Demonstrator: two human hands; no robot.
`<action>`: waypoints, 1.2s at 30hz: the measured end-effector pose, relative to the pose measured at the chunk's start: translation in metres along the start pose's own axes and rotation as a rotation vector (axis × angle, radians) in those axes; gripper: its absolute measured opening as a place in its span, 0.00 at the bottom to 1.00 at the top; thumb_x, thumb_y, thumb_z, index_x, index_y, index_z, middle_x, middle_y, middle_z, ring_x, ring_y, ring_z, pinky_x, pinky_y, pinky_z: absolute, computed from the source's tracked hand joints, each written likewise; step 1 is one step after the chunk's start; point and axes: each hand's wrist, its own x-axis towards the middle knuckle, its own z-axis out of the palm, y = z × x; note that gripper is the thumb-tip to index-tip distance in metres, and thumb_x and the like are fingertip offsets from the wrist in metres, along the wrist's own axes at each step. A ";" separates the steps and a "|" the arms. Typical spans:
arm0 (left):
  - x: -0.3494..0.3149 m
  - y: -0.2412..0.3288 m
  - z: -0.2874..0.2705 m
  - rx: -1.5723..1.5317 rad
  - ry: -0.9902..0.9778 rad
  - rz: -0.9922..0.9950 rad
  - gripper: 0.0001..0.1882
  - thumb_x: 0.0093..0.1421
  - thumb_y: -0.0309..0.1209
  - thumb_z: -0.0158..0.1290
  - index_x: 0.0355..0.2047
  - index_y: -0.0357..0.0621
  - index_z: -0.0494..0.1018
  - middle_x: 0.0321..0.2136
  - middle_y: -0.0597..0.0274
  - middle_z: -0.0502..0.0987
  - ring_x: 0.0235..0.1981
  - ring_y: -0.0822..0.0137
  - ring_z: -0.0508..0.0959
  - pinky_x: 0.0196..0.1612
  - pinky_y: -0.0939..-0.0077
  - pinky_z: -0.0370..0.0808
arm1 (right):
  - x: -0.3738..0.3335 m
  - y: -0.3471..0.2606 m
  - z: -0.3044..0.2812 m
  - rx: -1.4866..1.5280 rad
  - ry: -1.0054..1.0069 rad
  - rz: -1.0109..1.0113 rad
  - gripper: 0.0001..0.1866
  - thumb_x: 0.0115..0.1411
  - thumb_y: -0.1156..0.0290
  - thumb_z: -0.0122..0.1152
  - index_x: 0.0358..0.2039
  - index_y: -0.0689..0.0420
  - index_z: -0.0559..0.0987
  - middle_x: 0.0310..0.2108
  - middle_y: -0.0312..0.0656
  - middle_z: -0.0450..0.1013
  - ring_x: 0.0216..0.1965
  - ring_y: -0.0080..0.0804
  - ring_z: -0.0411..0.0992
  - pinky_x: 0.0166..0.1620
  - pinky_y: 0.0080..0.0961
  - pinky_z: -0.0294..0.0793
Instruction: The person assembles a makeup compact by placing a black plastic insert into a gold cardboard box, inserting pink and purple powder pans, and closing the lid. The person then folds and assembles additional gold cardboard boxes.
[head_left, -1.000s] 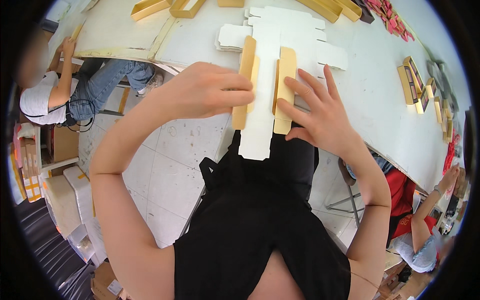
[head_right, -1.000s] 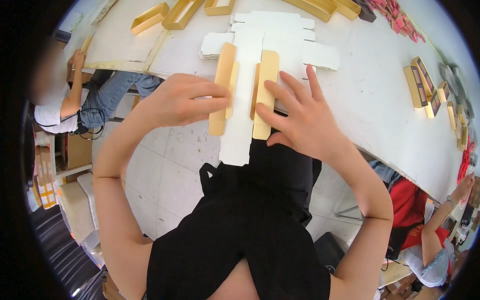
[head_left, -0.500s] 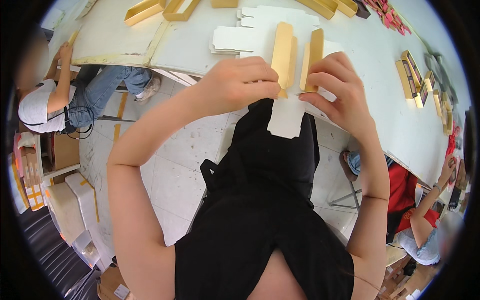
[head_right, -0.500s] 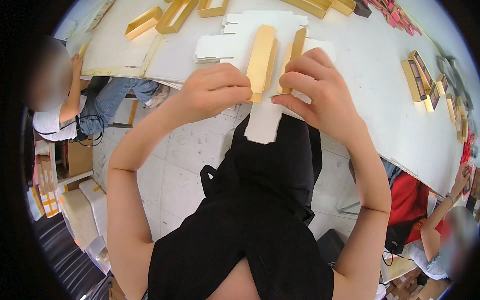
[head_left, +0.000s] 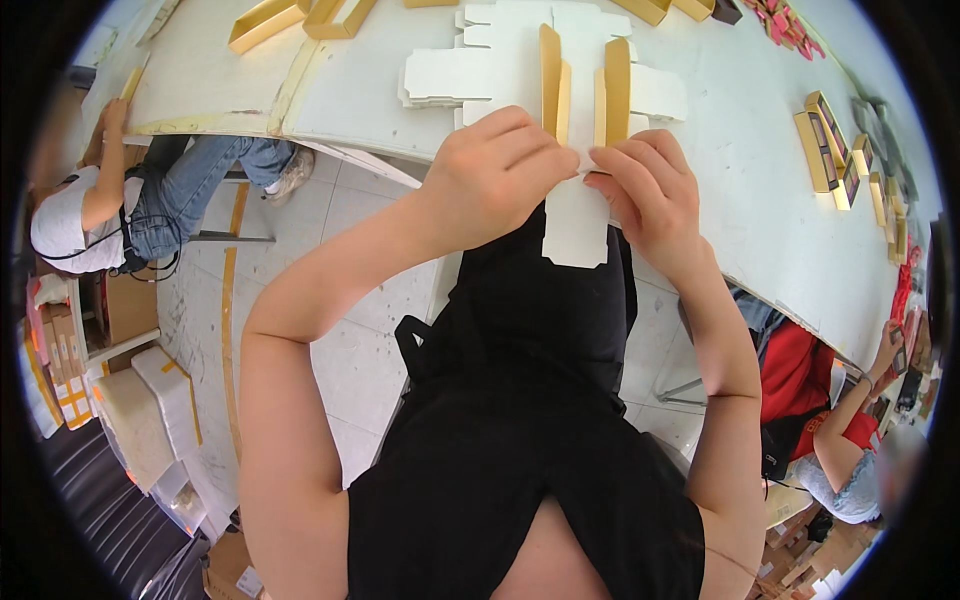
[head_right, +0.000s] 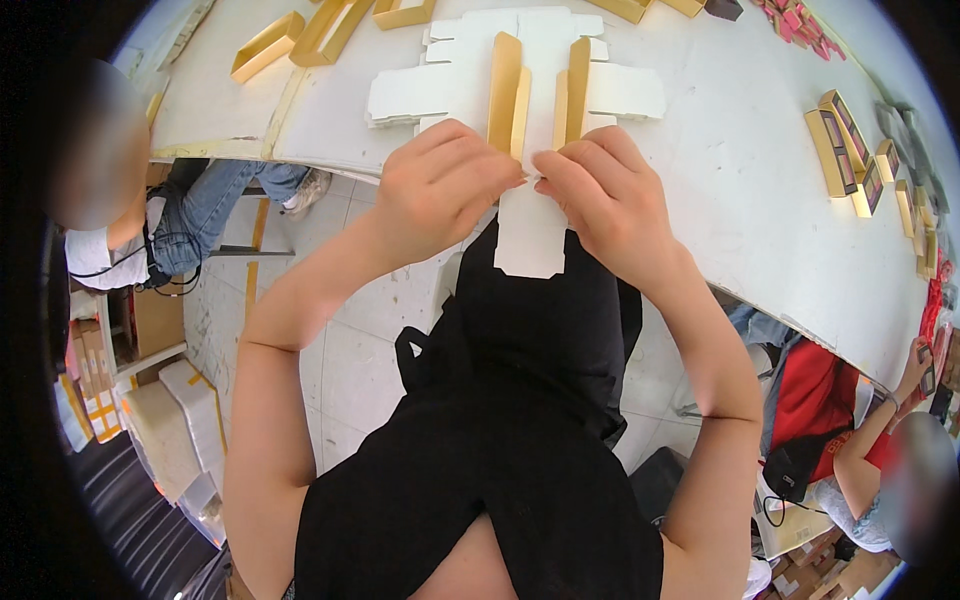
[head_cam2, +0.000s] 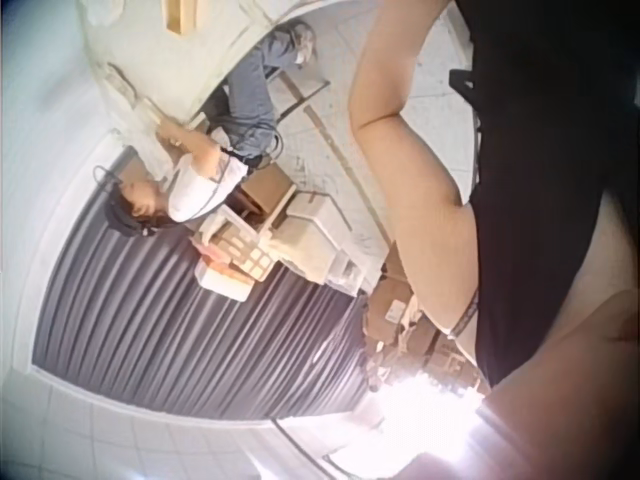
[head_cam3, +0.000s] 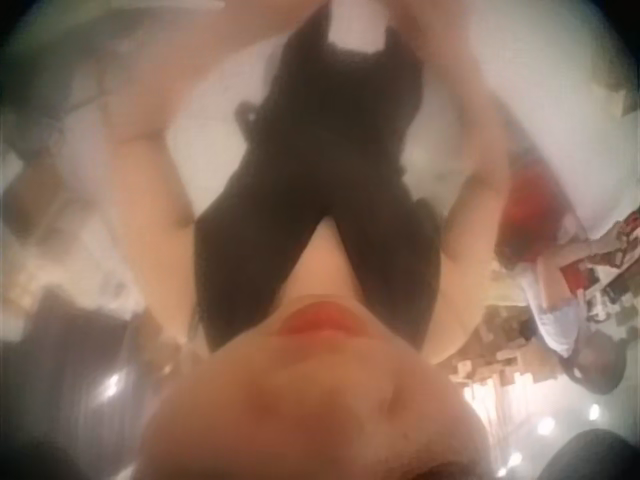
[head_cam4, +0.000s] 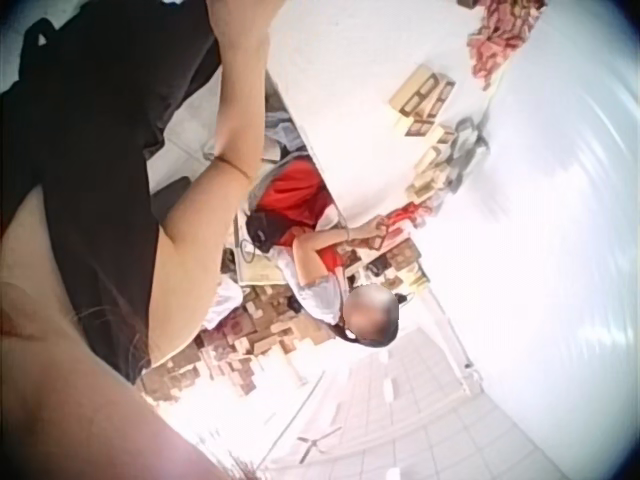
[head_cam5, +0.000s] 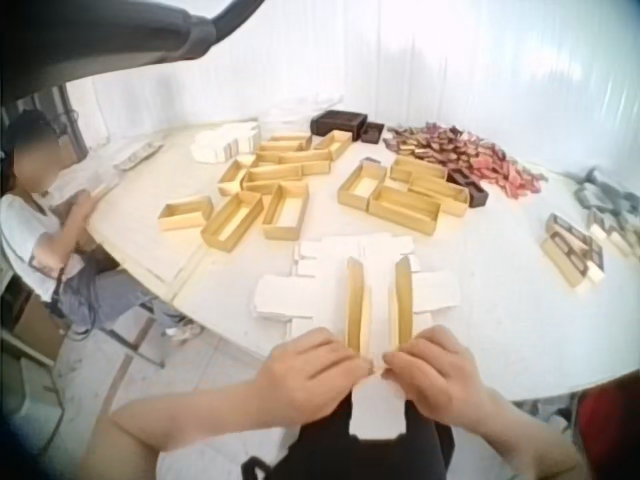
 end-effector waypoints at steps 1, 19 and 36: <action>-0.002 -0.002 0.001 0.025 -0.005 0.039 0.15 0.45 0.20 0.63 0.36 0.43 0.81 0.30 0.66 0.79 0.32 0.64 0.76 0.29 0.75 0.75 | -0.002 0.003 0.001 0.002 0.024 -0.020 0.13 0.45 0.79 0.69 0.35 0.59 0.81 0.33 0.40 0.74 0.34 0.37 0.71 0.34 0.28 0.75; 0.024 0.012 -0.009 -0.303 -0.167 -0.517 0.05 0.56 0.23 0.60 0.33 0.37 0.76 0.21 0.59 0.74 0.21 0.63 0.77 0.23 0.75 0.71 | 0.003 -0.013 -0.033 0.546 -0.044 0.446 0.30 0.50 0.92 0.53 0.55 0.60 0.75 0.56 0.48 0.72 0.60 0.47 0.69 0.53 0.36 0.78; 0.135 -0.104 0.020 0.125 -0.469 0.553 0.09 0.51 0.28 0.57 0.33 0.44 0.80 0.31 0.54 0.78 0.35 0.53 0.81 0.34 0.59 0.77 | 0.030 0.012 -0.008 -0.049 -0.232 0.042 0.05 0.51 0.78 0.61 0.29 0.59 0.76 0.31 0.41 0.72 0.36 0.40 0.73 0.55 0.37 0.72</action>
